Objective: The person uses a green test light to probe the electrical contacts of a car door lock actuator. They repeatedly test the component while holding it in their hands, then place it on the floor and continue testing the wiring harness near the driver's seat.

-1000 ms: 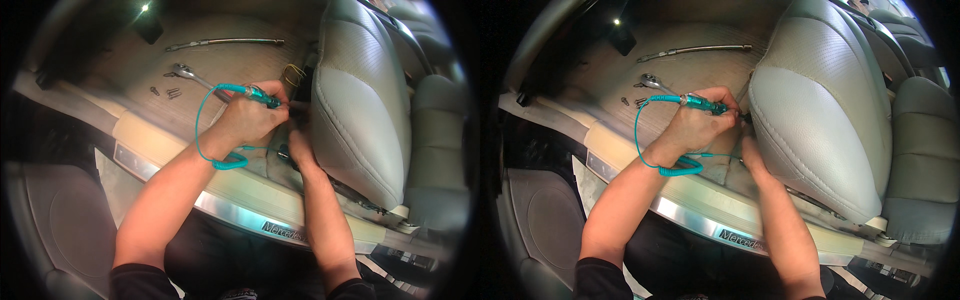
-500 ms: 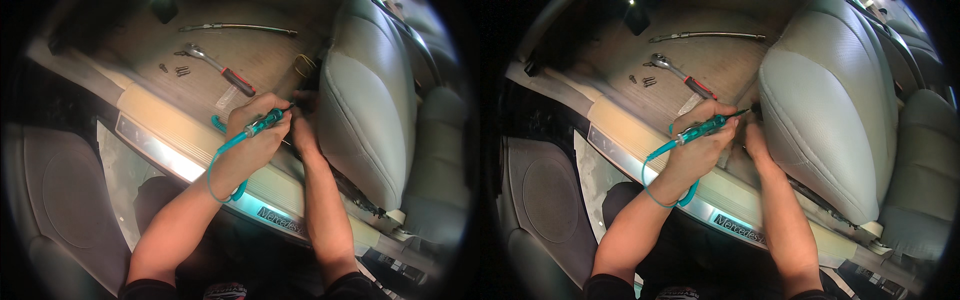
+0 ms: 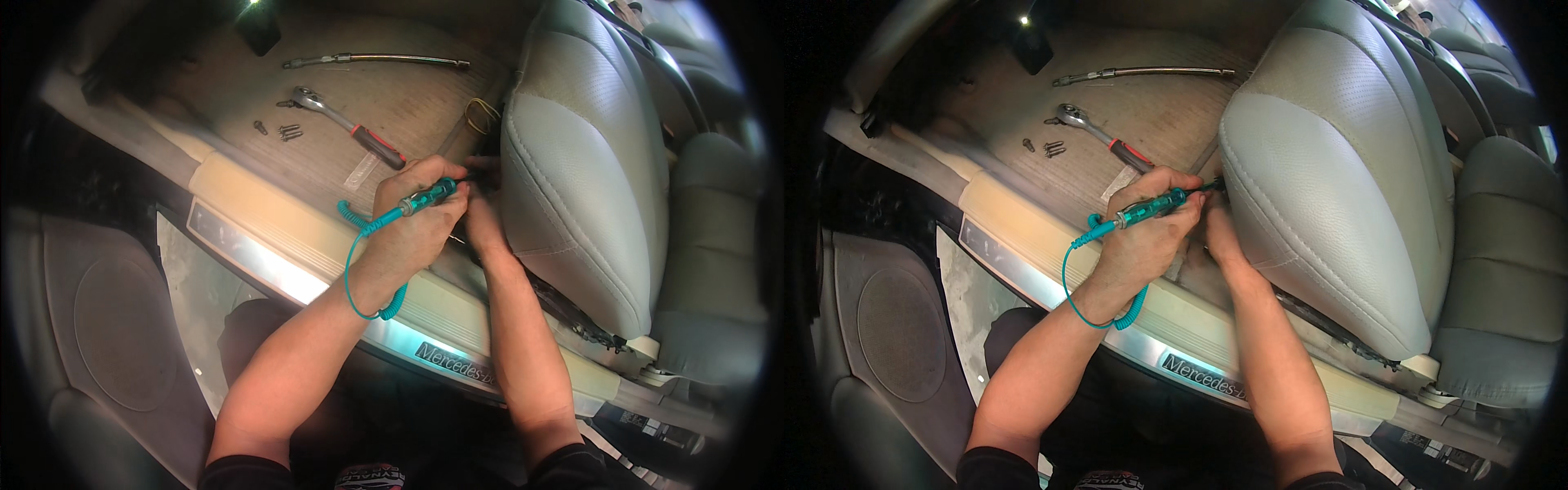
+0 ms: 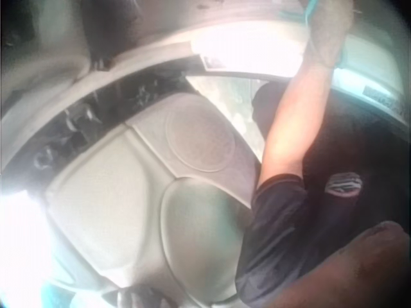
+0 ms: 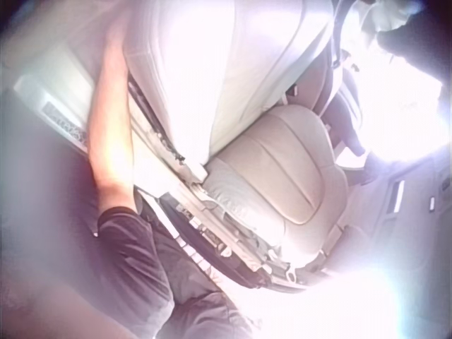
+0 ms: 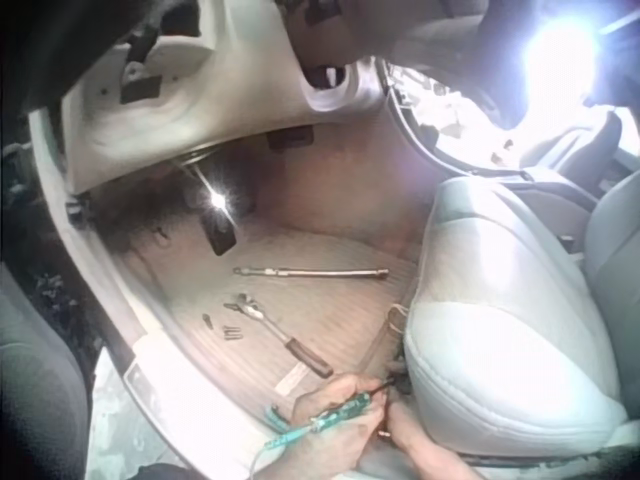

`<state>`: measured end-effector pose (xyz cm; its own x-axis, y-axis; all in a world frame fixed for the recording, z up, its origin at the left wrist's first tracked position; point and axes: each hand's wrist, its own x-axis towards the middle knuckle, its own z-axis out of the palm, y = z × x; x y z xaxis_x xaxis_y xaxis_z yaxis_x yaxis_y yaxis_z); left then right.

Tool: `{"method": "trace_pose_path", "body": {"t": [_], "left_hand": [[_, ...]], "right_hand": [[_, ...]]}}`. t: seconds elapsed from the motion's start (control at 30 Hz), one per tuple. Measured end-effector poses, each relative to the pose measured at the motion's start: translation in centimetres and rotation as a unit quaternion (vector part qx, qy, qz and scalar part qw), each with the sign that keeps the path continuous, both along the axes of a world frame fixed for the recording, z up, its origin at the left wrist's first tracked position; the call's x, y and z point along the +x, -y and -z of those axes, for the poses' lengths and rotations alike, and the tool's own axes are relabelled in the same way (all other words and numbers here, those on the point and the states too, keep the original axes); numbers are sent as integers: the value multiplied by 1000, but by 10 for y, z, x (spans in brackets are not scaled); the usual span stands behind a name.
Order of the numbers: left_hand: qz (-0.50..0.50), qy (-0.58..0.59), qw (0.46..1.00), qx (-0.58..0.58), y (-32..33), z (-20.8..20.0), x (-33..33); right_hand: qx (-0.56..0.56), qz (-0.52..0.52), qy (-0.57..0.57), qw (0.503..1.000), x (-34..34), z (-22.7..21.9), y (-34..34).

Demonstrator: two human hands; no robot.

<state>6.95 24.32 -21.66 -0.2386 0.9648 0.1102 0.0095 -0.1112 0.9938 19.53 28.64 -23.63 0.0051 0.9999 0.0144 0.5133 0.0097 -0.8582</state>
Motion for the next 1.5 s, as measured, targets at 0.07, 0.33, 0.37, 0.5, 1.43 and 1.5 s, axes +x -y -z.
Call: {"method": "trace_pose_path", "body": {"t": [0.07, 0.33, 0.37, 0.5, 1.43, 1.5], "left_hand": [[4, -15, 1000, -8, -1, -2, -1], [-2, 15, 1000, 6, -1, 2, 1], [-1, 17, 1000, 5, -2, 3, 1], [-18, -78, 996, 45, -1, -1, 2], [-46, -37, 998, -2, 10, -5, -4], [-57, -26, 998, 21, 10, 1, -4]], "right_hand": [[-15, 9, -38, 999, -3, -4, 2], [59, -6, 37, 998, 6, 10, -2], [71, -15, 57, 996, 7, 12, -4], [50, -44, 70, 995, 16, 23, -8], [-50, 12, -82, 995, -1, -7, 0], [-29, 8, -49, 998, 0, 0, -1]]}}
